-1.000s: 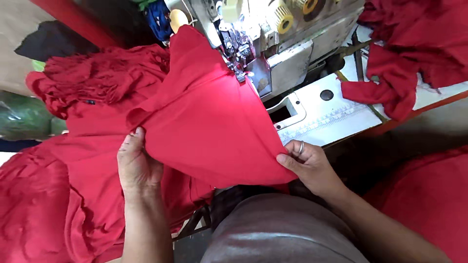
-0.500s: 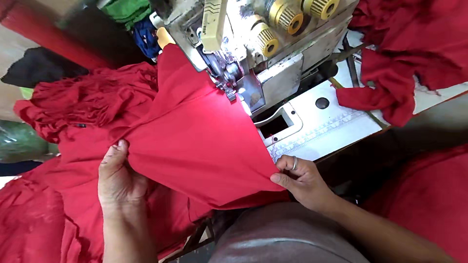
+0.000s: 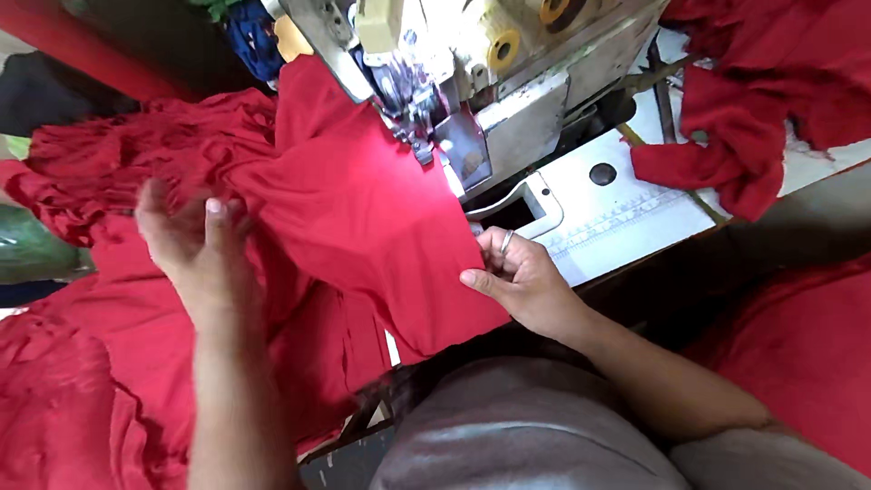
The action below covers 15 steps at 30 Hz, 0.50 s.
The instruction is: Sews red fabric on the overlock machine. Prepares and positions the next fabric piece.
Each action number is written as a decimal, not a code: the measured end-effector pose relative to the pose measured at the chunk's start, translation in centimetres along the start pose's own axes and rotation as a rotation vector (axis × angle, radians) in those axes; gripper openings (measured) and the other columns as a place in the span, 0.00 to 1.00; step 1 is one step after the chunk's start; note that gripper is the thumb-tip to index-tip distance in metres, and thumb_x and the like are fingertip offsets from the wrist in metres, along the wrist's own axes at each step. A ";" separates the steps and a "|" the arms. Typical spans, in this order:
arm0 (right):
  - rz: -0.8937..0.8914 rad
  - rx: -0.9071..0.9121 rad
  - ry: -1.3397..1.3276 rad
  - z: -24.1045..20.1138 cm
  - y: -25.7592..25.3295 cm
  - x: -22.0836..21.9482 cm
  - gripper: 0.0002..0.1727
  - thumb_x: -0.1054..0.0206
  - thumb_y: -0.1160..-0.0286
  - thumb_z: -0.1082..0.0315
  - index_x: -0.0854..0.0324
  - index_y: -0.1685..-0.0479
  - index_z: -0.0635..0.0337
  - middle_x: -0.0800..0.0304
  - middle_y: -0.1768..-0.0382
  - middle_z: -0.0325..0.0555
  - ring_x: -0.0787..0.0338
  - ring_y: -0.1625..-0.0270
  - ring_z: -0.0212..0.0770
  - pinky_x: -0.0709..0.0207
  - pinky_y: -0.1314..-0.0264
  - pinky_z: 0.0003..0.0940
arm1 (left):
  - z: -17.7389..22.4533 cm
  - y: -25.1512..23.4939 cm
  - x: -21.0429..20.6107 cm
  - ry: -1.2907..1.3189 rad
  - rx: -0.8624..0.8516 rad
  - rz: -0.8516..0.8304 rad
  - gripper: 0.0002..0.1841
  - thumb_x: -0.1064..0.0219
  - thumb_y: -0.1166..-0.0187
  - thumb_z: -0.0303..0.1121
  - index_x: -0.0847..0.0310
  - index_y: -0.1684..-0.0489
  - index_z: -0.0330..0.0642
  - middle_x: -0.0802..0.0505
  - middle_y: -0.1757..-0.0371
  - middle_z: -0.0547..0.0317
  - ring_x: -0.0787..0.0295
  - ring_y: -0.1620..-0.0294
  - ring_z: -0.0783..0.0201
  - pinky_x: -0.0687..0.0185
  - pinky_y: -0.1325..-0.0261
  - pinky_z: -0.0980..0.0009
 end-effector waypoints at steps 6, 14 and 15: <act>-0.036 -0.043 0.039 0.7 4.5 -0.5 0.05 0.30 0.23 0.70 0.15 0.57 0.62 0.10 0.64 0.34 0.12 0.59 0.17 0.17 0.52 0.14 | -1.1 14.7 -6.8 0.198 0.089 0.014 0.37 0.34 0.20 0.32 0.53 0.18 0.27 0.17 0.38 0.64 0.15 0.40 0.75 0.16 0.33 0.71; 0.061 0.027 0.009 0.1 7.3 0.2 0.19 0.28 0.28 0.77 0.23 0.38 0.67 0.08 0.55 0.41 0.08 0.55 0.25 0.12 0.51 0.21 | -0.1 15.5 -4.7 0.474 0.310 -0.069 0.15 0.41 0.22 0.17 0.12 0.57 0.50 0.05 0.69 0.70 0.07 0.67 0.74 0.07 0.55 0.73; 0.084 0.034 0.019 0.0 7.6 0.4 0.20 0.29 0.27 0.77 0.23 0.36 0.68 0.07 0.53 0.42 0.08 0.54 0.25 0.12 0.49 0.21 | 0.1 15.7 -3.7 0.400 0.240 -0.021 0.17 0.40 0.25 0.14 0.18 0.54 0.52 0.07 0.72 0.75 0.08 0.70 0.75 0.07 0.57 0.73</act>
Point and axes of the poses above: each hand's wrist, its own y-axis away from the middle knuckle, its own x-axis out of the back of the hand, z = x × y, the point moved 10 cm from there along -y, towards the middle knuckle
